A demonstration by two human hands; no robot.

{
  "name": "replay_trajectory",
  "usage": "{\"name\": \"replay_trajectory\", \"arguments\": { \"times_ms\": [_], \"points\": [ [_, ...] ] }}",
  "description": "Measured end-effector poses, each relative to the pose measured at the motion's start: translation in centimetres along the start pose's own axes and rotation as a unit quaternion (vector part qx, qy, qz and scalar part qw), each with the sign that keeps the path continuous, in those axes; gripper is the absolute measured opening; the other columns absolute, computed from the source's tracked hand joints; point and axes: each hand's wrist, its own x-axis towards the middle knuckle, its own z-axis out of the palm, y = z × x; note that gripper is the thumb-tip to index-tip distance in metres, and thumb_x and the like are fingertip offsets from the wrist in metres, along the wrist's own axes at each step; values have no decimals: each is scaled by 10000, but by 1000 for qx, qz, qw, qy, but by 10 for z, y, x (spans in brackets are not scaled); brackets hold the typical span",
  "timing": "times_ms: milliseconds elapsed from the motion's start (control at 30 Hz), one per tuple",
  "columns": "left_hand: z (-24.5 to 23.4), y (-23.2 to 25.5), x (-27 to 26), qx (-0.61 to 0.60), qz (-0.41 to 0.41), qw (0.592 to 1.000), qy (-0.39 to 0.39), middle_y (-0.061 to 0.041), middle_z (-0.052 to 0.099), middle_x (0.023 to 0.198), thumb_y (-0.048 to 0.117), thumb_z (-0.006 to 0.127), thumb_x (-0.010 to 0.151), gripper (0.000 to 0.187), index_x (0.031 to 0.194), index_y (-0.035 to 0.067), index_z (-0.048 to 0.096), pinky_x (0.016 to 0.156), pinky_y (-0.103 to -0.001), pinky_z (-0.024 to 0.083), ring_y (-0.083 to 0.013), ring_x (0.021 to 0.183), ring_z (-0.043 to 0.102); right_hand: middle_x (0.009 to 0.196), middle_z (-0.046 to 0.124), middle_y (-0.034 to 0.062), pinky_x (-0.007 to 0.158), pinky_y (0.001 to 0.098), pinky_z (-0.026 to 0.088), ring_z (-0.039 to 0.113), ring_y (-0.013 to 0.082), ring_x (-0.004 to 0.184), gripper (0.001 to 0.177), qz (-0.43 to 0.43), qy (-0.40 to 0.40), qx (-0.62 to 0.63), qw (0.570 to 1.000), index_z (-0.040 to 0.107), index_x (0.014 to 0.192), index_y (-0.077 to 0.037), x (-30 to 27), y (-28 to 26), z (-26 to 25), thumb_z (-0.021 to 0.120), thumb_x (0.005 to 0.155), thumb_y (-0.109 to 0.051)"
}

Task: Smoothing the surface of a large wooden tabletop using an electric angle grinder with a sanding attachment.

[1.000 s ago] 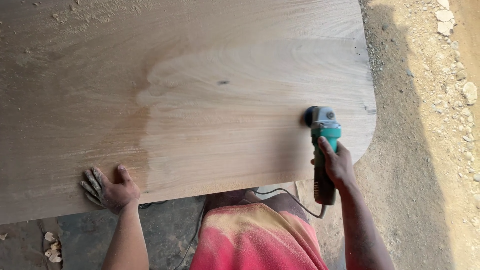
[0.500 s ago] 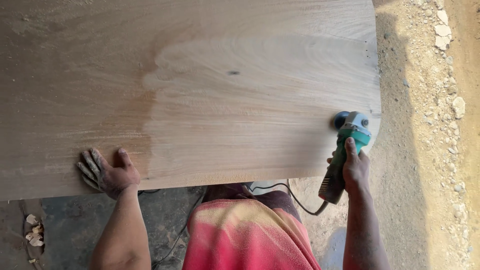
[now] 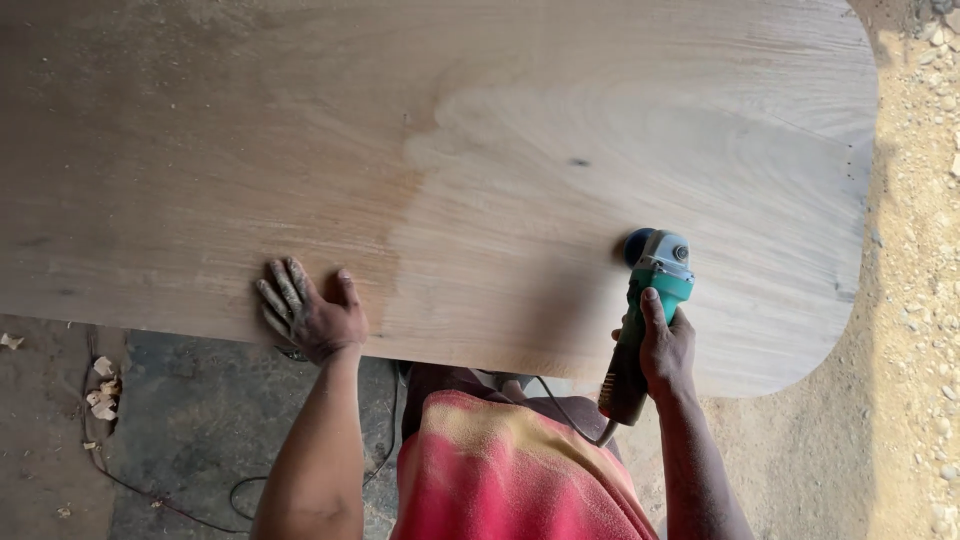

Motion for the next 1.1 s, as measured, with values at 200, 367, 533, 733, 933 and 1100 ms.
{"name": "replay_trajectory", "arguments": {
  "times_ms": [200, 367, 533, 733, 933, 1100],
  "points": [
    [8, -5, 2, 27, 40, 999, 18, -131, 67, 1753, 621, 378, 1022, 879, 1667, 55, 188, 1255, -593, 39, -413, 1595, 30, 835, 654, 112, 567, 384, 571, 693, 226, 653, 505, -12, -10, 11, 1000, 593, 1099, 1, -8, -4, 54, 605, 987, -491],
    [1, -18, 12, 55, 142, 988, 14, -185, 57, 1728, 695, 366, 984, 966, 1640, 9, 189, 1238, -611, 47, -454, 1572, 26, 843, 657, 104, 585, 370, 581, 693, 218, 653, 505, -26, -7, 12, 1000, 610, 1095, -2, -20, -16, 112, 617, 979, -493],
    [-12, -61, 37, 30, 259, 964, -41, -165, 97, 1742, 776, 328, 965, 1014, 1665, 56, 186, 1273, -600, 61, -413, 1599, 73, 842, 657, 98, 583, 363, 604, 695, 211, 649, 518, -30, -14, -17, 999, 625, 1110, 4, -42, -15, 171, 630, 961, -492],
    [-33, -122, 94, 41, 224, 973, -32, -168, 105, 1728, 829, 251, 918, 1037, 1659, 108, 186, 1254, -589, 38, -418, 1581, 55, 841, 672, 97, 575, 360, 595, 686, 200, 639, 511, -32, -89, -57, 994, 631, 1139, -12, -78, -31, 241, 637, 934, -481],
    [-50, -151, 127, 15, 184, 982, -45, -171, 73, 1738, 844, 261, 916, 1064, 1658, 87, 167, 1256, -606, 5, -426, 1589, 14, 823, 688, 128, 617, 355, 580, 666, 167, 659, 511, -42, -154, -132, 978, 650, 1108, -2, -92, -33, 249, 660, 952, -489],
    [-43, -161, 132, 25, 217, 975, -47, -215, 61, 1721, 815, 260, 930, 1074, 1653, 31, 135, 1235, -623, -10, -460, 1566, -5, 877, 676, 95, 606, 358, 589, 676, 178, 660, 451, -13, -45, -45, 998, 635, 1136, -24, -95, -1, 196, 645, 954, -437]
  ]
}}
